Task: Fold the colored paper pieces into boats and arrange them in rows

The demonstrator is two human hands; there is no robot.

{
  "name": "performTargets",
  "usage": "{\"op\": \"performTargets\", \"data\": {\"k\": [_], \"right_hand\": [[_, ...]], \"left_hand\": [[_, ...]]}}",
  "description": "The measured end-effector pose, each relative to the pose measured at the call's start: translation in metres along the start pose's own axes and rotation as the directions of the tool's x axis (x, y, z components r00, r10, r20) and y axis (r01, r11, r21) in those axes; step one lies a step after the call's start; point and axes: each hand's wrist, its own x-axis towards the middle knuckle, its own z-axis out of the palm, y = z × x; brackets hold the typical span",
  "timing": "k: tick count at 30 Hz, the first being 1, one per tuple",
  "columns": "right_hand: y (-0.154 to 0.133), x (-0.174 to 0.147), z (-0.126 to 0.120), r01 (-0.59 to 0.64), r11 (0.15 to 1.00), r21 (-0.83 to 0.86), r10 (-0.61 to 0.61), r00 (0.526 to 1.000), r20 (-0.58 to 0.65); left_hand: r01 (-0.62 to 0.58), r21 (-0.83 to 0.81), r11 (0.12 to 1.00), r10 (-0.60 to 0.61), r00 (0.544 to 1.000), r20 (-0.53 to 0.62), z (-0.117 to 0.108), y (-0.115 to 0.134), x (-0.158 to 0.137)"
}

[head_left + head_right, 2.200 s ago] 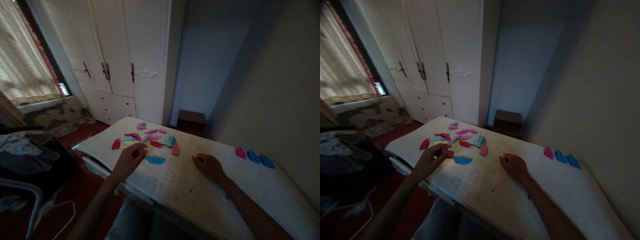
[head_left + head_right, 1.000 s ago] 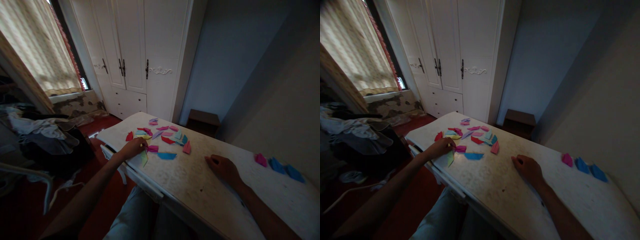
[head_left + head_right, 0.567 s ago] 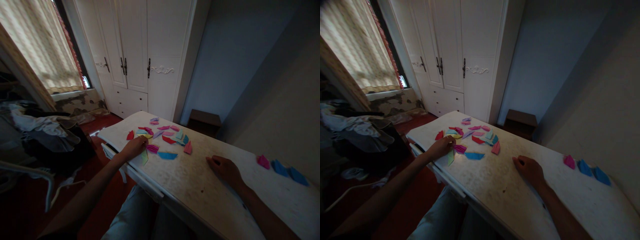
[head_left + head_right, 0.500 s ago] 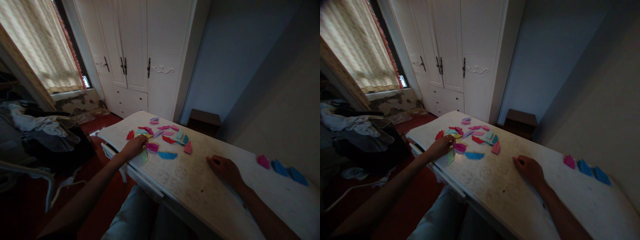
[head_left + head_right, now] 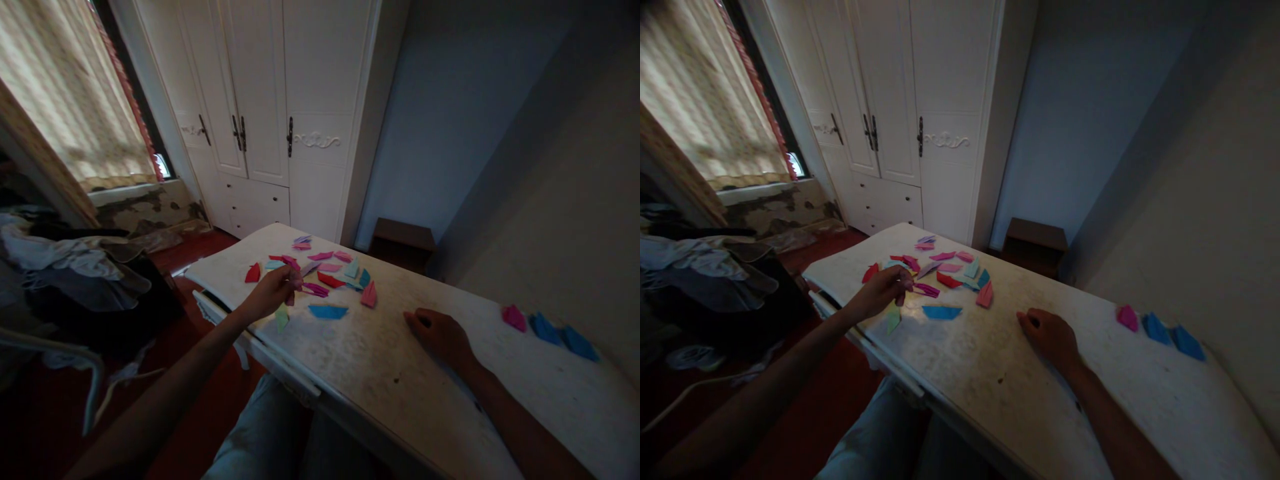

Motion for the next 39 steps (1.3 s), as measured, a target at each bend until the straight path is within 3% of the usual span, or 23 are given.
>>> {"op": "performTargets", "data": {"k": [3, 11, 18, 25, 28, 32, 36, 39], "right_hand": [[-0.001, -0.001, 0.000, 0.003, 1.000, -0.003, -0.003, 1.000, -0.010], [-0.003, -0.001, -0.001, 0.009, 1.000, 0.003, -0.009, 1.000, -0.022], [-0.004, 0.000, 0.001, 0.051, 0.999, -0.005, -0.051, 0.998, -0.048], [-0.008, 0.000, 0.000, 0.046, 0.998, -0.035, -0.047, 0.997, -0.057], [-0.011, 0.000, 0.000, 0.037, 0.998, -0.047, -0.040, 0.997, -0.061], [-0.015, 0.001, -0.002, 0.021, 0.998, -0.057, -0.024, 0.998, -0.053], [-0.018, 0.001, -0.002, 0.013, 0.998, -0.065, -0.015, 1.000, -0.028], [-0.020, 0.002, -0.001, 0.035, 0.998, -0.055, -0.036, 0.999, -0.022]], "left_hand": [[0.010, -0.060, 0.998, -0.007, 0.999, 0.036, 0.006, 0.008, 0.005], [0.009, -0.020, 1.000, -0.008, 1.000, 0.030, 0.021, 0.023, 0.011], [-0.002, -0.028, 1.000, 0.000, 0.996, -0.087, 0.031, 0.023, 0.019], [-0.101, -0.109, 0.989, 0.081, 0.982, -0.173, 0.048, 0.041, 0.036], [-0.107, -0.227, 0.968, 0.071, 0.984, -0.164, 0.068, 0.054, 0.051], [-0.103, -0.356, 0.929, 0.091, 0.995, -0.049, 0.106, 0.080, 0.081], [-0.092, -0.481, 0.872, 0.149, 0.986, 0.080, 0.155, 0.102, 0.126], [-0.027, -0.477, 0.878, 0.142, 0.968, 0.206, 0.200, 0.111, 0.163]]}}
